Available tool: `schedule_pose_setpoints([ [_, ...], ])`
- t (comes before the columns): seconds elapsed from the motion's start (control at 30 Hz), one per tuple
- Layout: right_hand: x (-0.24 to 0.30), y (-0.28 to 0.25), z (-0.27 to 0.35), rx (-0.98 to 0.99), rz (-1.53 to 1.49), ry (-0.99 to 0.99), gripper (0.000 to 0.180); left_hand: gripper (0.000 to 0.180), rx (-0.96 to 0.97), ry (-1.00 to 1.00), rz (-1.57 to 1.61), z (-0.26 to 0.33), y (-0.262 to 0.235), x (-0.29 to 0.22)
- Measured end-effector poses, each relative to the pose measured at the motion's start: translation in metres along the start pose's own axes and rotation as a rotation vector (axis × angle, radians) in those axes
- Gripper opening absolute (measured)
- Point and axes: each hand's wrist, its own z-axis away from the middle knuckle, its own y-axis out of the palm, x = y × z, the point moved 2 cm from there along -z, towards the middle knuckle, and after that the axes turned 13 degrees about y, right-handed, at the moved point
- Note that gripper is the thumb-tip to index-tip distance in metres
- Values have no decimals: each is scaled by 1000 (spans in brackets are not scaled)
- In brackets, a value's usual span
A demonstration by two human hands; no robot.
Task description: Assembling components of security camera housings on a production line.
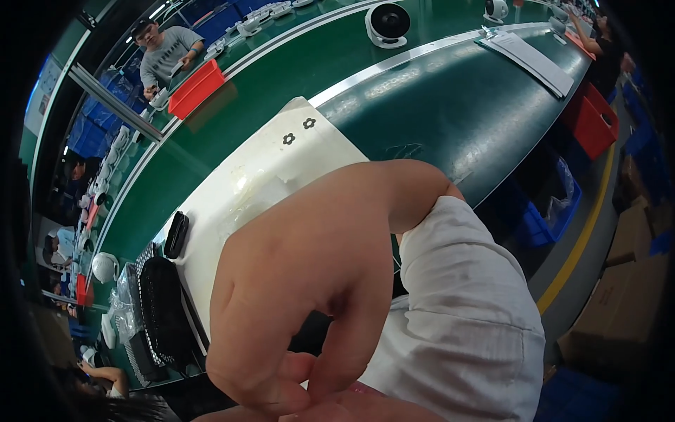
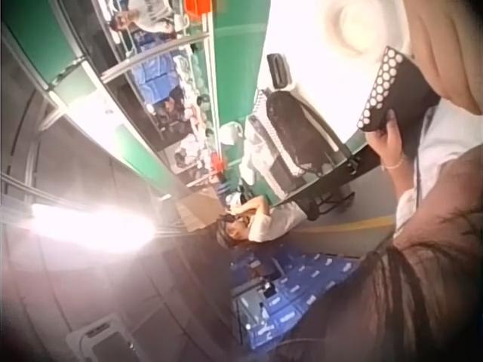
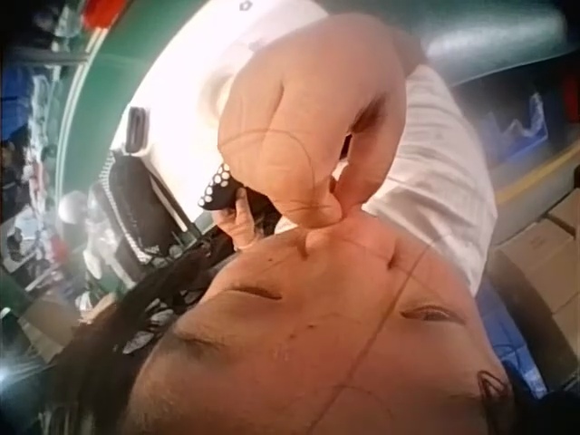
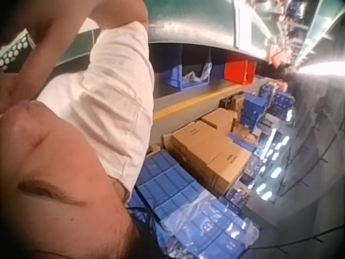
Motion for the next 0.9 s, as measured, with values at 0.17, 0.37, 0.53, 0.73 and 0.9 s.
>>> schedule_pose_setpoints([
  [0.17, 12, 6, 0, -33, 53, 25, 9, 23, 37, 37, 40, -4, 8, -1],
  [0.37, 3, 5, -1, -30, -32, -27, 15, 22, 2, 5, 50, 0, 1, 3],
  [0.53, 4, 5, 0, 28, 28, 24, 15, 22, 28, -1, 31, -2, 3, -1],
  [0.73, 8, 1, -1, -12, 39, -16, 14, 23, 38, 65, -6, -4, 2, 0],
  [0.9, 5, 7, -3, -80, -35, -39, 14, 21, -2, 62, 26, -7, 7, -3],
])
